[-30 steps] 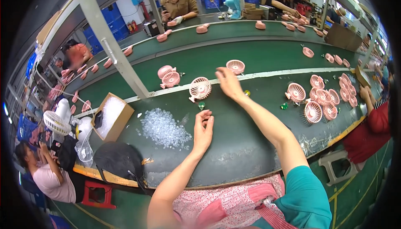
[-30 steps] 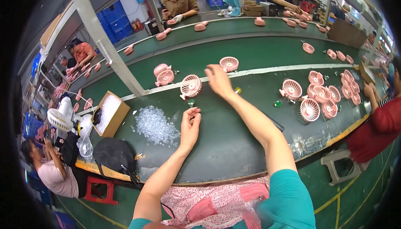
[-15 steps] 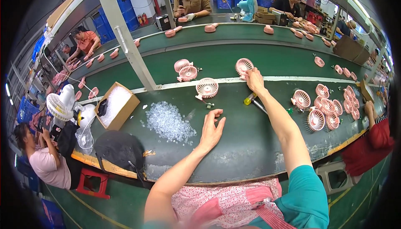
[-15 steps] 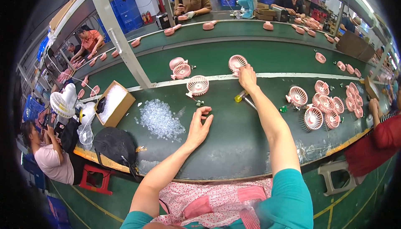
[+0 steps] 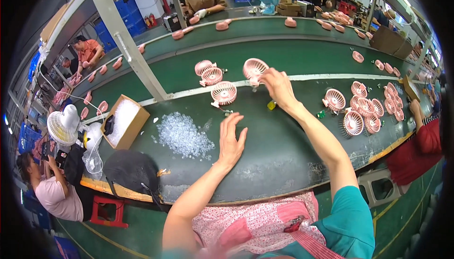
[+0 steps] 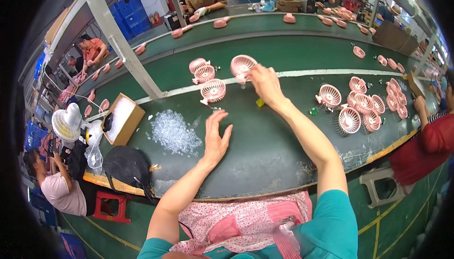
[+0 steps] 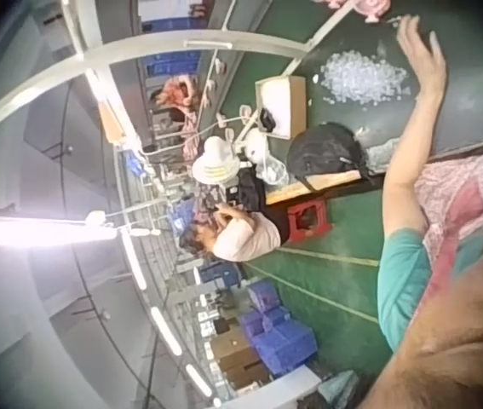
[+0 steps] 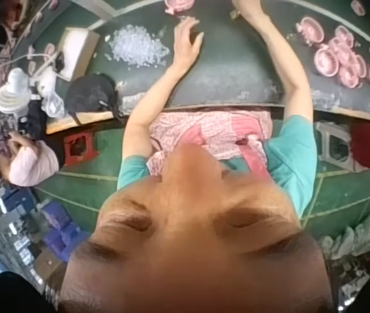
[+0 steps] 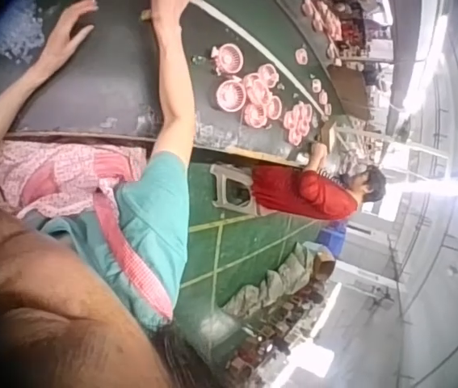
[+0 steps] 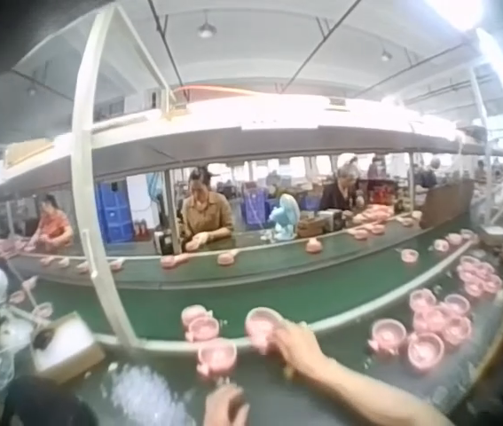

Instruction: Assemble the plastic housing components of small portable fans on an assembly line.

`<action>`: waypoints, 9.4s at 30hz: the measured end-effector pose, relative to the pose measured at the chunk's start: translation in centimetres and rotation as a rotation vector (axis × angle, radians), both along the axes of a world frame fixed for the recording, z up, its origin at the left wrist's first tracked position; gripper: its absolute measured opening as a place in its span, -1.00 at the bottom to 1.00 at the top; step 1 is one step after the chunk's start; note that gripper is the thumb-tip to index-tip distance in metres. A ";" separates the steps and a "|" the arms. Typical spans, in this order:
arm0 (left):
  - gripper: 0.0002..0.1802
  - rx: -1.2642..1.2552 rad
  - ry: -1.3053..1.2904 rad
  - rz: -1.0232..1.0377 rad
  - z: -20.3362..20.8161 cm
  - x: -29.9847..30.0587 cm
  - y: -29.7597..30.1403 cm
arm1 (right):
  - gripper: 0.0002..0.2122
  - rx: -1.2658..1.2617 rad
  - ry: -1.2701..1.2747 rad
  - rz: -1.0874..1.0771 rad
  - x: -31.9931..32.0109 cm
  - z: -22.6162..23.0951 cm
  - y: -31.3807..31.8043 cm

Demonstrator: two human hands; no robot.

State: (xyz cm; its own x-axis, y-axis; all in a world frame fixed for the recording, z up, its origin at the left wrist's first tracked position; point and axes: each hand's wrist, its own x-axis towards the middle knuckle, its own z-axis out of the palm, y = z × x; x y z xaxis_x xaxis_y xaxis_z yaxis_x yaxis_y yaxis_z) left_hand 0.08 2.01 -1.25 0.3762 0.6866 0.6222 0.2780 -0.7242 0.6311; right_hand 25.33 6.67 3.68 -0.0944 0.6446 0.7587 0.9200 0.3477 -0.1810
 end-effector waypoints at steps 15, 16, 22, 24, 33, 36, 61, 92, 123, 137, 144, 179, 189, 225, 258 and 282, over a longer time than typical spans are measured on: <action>-0.68 0.312 0.241 -0.190 0.9 -0.3 -0.1 | -0.73 -0.714 0.867 0.385 -6.3 -2.2 -12.6; -0.71 0.328 0.242 -0.175 1.1 -0.4 -0.2 | -0.72 -0.691 0.825 0.414 -6.4 -2.2 -12.7; -0.74 0.395 0.275 -0.125 1.5 -0.3 -1.0 | -0.81 -0.721 0.678 0.321 -6.7 -2.1 -13.3; -0.73 0.418 0.310 -0.059 1.5 -0.2 -1.2 | -0.82 -0.671 0.623 0.272 -7.0 -2.1 -13.6; -0.76 0.332 0.240 -0.041 1.3 0.2 -0.8 | -0.87 -0.515 0.601 0.259 -8.0 -0.7 -14.0; -0.77 0.263 0.134 -0.115 1.7 -0.2 -0.6 | -0.78 -0.689 0.811 0.302 -7.3 -0.7 -13.3; -0.35 0.232 0.164 -0.085 2.7 0.1 -1.3 | -0.82 -0.439 0.765 0.013 -4.4 -1.9 -9.6; -0.54 0.336 0.360 -0.130 1.9 0.1 -3.0 | -0.76 -0.635 0.407 -0.065 -2.8 0.3 -17.0; -0.80 -1.143 -0.636 -0.437 0.6 -2.8 2.2 | -0.82 -0.425 0.728 0.337 -8.9 -2.3 -11.8; -0.70 -1.168 -0.597 -0.371 1.4 -2.0 0.9 | -0.86 -0.324 0.673 0.314 -9.5 -2.5 -11.5; -0.80 -0.586 -0.258 -0.238 2.1 -1.5 -0.4 | -0.89 -0.244 0.499 0.214 -8.8 -2.0 -11.9; -0.79 -0.777 -0.707 -0.061 -2.1 -1.2 1.5 | -0.65 -0.140 -0.111 -0.280 -2.8 -4.6 1.0; -0.85 -0.648 -0.470 -0.076 -1.1 0.1 0.9 | -0.70 -0.371 -0.217 -0.857 12.5 -3.1 -14.8; -0.73 0.184 0.112 -0.053 1.6 -1.1 0.1 | -0.81 -0.700 0.740 0.287 -7.5 -1.6 -12.0; -0.87 0.086 -0.031 -0.316 3.3 -1.6 -0.1 | -0.90 -0.464 0.603 0.317 -8.4 0.8 -13.6; -0.52 0.355 0.386 -0.094 1.8 0.3 -2.2 | -0.61 -0.301 -0.015 -0.364 0.5 -1.5 -15.1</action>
